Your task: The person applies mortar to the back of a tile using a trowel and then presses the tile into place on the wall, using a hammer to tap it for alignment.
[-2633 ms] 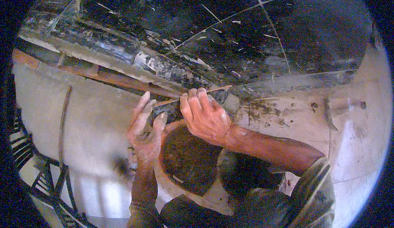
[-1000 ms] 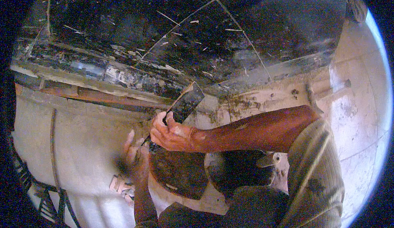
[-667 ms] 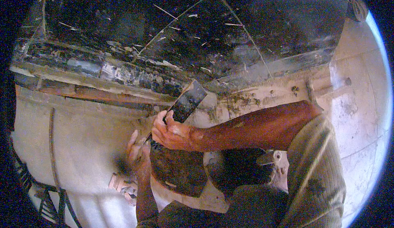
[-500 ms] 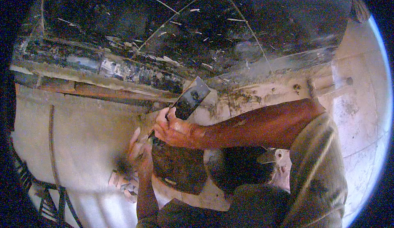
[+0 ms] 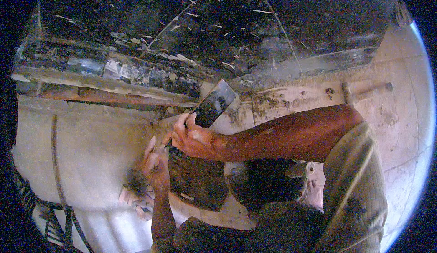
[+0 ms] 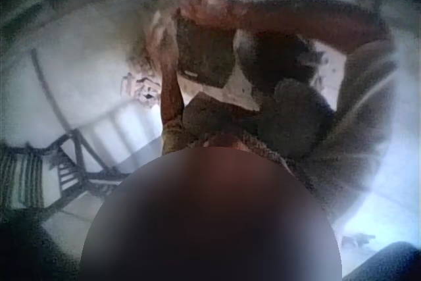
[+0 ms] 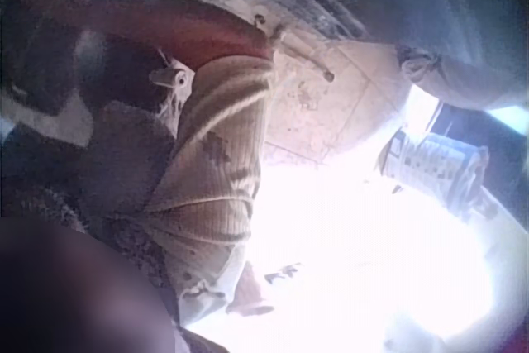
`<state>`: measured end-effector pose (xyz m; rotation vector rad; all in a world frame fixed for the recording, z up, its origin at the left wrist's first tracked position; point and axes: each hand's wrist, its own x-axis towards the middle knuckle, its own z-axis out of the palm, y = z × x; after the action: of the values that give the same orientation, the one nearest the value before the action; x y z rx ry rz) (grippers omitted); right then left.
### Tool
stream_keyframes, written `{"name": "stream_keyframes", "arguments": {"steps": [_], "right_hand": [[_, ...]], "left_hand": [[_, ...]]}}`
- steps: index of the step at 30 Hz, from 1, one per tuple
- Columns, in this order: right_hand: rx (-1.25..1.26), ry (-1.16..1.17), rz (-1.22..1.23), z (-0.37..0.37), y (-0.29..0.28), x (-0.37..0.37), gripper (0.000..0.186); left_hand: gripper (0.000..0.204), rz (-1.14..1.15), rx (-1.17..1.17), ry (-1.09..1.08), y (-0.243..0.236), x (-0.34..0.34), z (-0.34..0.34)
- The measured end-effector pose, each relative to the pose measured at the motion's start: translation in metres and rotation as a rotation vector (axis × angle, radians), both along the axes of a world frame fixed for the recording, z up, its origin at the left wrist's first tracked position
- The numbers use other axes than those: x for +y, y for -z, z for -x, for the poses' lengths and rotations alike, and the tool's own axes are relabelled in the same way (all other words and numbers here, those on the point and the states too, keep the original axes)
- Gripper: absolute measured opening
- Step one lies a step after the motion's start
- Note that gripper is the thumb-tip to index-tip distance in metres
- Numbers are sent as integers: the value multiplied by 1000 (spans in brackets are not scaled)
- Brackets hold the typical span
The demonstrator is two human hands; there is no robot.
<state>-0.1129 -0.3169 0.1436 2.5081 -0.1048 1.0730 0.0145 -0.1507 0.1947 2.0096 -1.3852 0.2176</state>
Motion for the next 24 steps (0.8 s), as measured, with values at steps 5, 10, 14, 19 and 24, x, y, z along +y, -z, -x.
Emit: {"name": "stream_keyframes", "arguments": {"steps": [5, 10, 14, 19, 24], "right_hand": [[36, -37, -27, -5, 4, -4, 33], [67, 16, -33, -10, 8, -4, 31], [72, -19, -78, -13, 9, -5, 32], [95, -34, -164, -10, 15, -10, 31], [119, 13, -222, -12, 12, -10, 41]], "left_hand": [[22, -8, 19, -53, -13, -15, 12], [21, -127, -11, -59, -16, -16, 6], [23, -80, 93, -110, -14, -8, -5], [25, -101, 149, -152, -18, -14, 3], [30, -135, -5, -36, -10, -8, 4]]}}
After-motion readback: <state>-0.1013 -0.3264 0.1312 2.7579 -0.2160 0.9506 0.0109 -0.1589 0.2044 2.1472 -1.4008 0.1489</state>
